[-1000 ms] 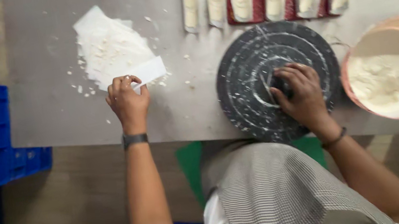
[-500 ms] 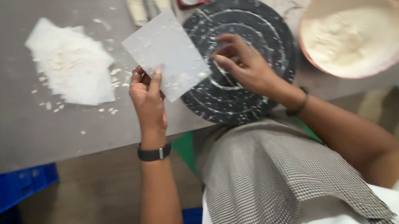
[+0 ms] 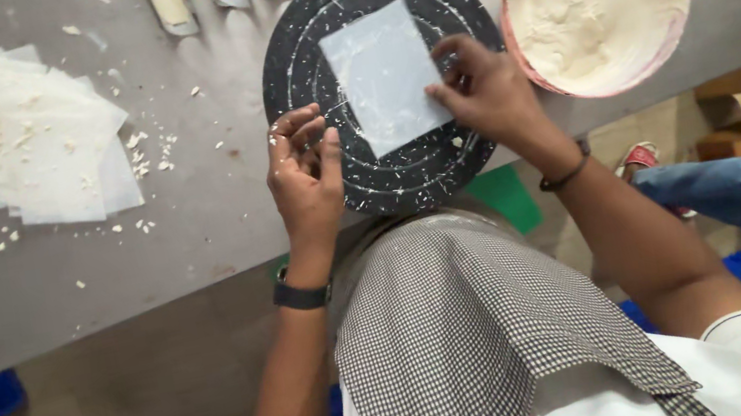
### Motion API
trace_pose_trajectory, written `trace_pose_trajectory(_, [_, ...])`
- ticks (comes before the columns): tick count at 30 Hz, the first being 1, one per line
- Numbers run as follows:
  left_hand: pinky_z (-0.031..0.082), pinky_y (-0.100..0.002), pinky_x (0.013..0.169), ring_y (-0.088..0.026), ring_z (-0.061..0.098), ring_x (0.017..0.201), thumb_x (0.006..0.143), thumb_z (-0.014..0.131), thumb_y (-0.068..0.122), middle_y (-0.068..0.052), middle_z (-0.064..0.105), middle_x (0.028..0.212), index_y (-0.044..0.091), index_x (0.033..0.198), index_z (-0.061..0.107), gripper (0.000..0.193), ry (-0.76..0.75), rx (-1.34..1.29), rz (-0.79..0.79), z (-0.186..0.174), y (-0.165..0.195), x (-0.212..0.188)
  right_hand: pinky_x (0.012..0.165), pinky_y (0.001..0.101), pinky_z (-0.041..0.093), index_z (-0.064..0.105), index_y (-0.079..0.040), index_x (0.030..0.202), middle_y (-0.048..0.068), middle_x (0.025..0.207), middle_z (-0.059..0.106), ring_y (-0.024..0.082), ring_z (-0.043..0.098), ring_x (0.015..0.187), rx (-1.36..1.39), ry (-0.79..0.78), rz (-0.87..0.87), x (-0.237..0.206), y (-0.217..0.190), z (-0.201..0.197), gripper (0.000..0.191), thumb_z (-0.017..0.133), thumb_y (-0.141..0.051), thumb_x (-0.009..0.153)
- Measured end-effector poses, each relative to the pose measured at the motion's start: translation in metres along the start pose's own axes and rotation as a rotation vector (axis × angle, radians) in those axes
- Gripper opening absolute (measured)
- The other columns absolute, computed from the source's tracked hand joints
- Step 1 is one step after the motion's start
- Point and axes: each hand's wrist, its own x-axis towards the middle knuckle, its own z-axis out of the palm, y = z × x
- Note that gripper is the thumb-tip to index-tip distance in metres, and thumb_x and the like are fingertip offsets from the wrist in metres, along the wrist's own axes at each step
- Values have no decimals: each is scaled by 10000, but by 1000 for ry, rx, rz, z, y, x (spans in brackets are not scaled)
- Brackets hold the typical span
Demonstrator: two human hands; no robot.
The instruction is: The person repeatedly applies a white paste onto small square sheets using a brush, then folds each sheet and places it on a tray. The process is repeated multiple times with new sheets taken from a stack.
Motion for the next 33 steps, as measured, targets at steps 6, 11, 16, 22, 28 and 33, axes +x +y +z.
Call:
trace_pose_trajectory(6, [436,-459,1186,-334,564,1355,963,738,73,-127,644,1332,26,1249,585,328,-66,433,330,8,10,11,592,418,504,625,-28,1249,83,758,691,287,668,665,-388,134,-126,-31,-23,-3,470,814,-301,916])
trace_pose_trajectory(11, [336,-498,1244,-399,433,1455,960,726,61,-150,602,1386,35,1224,595,297,-75,568,390,23,1,23,677,392,520,683,-66,1021,87,878,690,257,674,765,-265,37,-199,-56,-11,-18,230,793,-249,934])
trace_pose_trajectory(16, [343,-498,1248,-392,438,1458,959,729,59,-145,590,1405,29,1230,590,306,-59,661,400,29,-11,23,763,426,479,704,-57,995,86,942,644,289,611,880,-389,141,-498,-72,16,-5,195,790,-179,868])
trace_pose_trajectory(22, [373,-504,1231,-383,497,1422,968,721,32,-153,620,1366,19,1225,575,296,-55,723,401,30,-18,20,807,415,510,688,-62,1007,85,953,659,287,614,892,-302,250,-344,-85,58,-42,163,787,-85,879])
trace_pose_trajectory(28, [430,-479,1180,-371,560,1314,976,687,4,-174,642,1299,-33,1309,551,361,-32,794,375,40,-9,17,712,353,548,687,-24,1156,131,1005,718,240,712,809,-137,585,-136,-94,131,-120,272,651,81,907])
trace_pose_trajectory(33, [466,-459,1155,-361,596,1283,1004,691,18,-179,639,1308,-16,1296,556,323,7,807,402,40,-23,8,721,387,562,741,-38,987,136,895,750,280,724,793,-236,700,301,-50,242,-189,270,800,-299,1021])
